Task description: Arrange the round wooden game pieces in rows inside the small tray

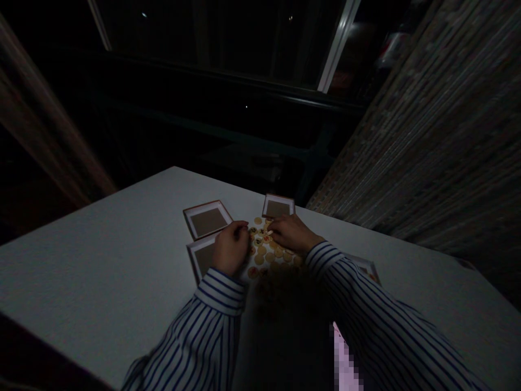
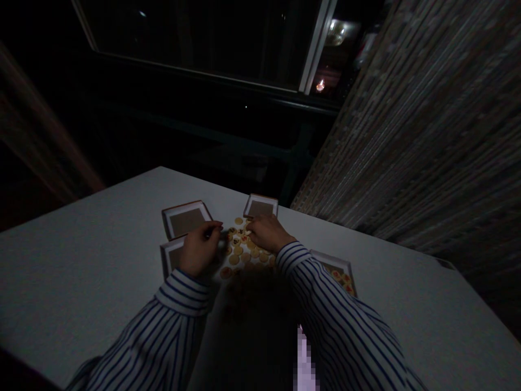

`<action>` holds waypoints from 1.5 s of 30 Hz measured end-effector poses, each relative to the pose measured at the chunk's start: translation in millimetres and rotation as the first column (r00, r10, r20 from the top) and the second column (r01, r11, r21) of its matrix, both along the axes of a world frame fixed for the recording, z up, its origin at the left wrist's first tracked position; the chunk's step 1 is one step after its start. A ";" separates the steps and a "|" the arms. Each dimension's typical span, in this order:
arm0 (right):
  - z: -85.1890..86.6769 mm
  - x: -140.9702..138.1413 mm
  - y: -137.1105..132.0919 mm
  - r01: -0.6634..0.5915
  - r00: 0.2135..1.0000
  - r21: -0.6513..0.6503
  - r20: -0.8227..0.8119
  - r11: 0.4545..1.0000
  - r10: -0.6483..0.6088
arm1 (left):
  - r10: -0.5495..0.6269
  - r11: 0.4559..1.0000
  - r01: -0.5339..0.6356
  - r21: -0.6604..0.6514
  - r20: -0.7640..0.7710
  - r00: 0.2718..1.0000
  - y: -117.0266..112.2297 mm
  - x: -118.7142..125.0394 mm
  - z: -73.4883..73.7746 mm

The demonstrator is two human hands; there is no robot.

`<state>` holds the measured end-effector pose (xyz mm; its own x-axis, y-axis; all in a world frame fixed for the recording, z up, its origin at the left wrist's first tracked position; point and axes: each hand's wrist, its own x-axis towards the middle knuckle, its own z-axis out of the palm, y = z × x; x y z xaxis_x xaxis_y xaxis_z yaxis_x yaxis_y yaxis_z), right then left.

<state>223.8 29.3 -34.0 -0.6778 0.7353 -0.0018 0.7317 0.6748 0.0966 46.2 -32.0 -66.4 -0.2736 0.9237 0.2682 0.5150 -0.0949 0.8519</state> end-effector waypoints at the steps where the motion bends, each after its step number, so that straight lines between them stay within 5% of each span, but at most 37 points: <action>1: -0.2 0.1 0.4 -0.006 1.000 0.007 0.008 1.000 0.006 | 0.000 1.000 0.000 -0.001 0.000 1.000 0.0 0.4 0.2; 11: 3.9 15.0 -11.7 -0.116 0.981 0.182 -0.133 0.976 0.142 | -0.034 0.999 0.033 0.018 0.028 0.999 0.4 2.1 -2.6; 17: -0.2 20.1 -22.9 -0.257 0.913 0.399 -0.197 0.880 0.356 | -0.177 0.984 0.177 0.013 0.118 0.977 -0.6 10.3 -5.6; 24: 1.5 22.4 -32.7 -0.292 0.884 0.471 -0.200 0.833 0.423 | -0.301 0.936 0.350 0.024 0.566 0.767 -4.9 19.1 6.9; 33: -1.6 19.4 -40.5 -0.264 0.835 0.404 -0.359 0.876 0.418 | -0.271 0.912 0.409 0.012 0.767 0.581 -2.7 16.0 1.0; 39: -8.0 10.2 -45.0 -0.210 0.791 0.262 -0.521 0.942 0.321 | -0.261 0.916 0.399 -0.045 0.689 0.677 -0.2 11.7 -1.9; 45: -18.9 -5.9 -50.0 -0.168 0.895 0.068 -0.409 0.983 0.181 | -0.051 0.998 0.061 -0.018 0.335 0.941 5.7 -4.2 -5.1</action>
<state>217.9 -20.7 -52.9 -0.7303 0.6005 0.3256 0.5814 0.7967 -0.1652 42.1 -26.3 -71.5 -0.2904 0.9460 0.1440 0.1944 -0.0890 0.9769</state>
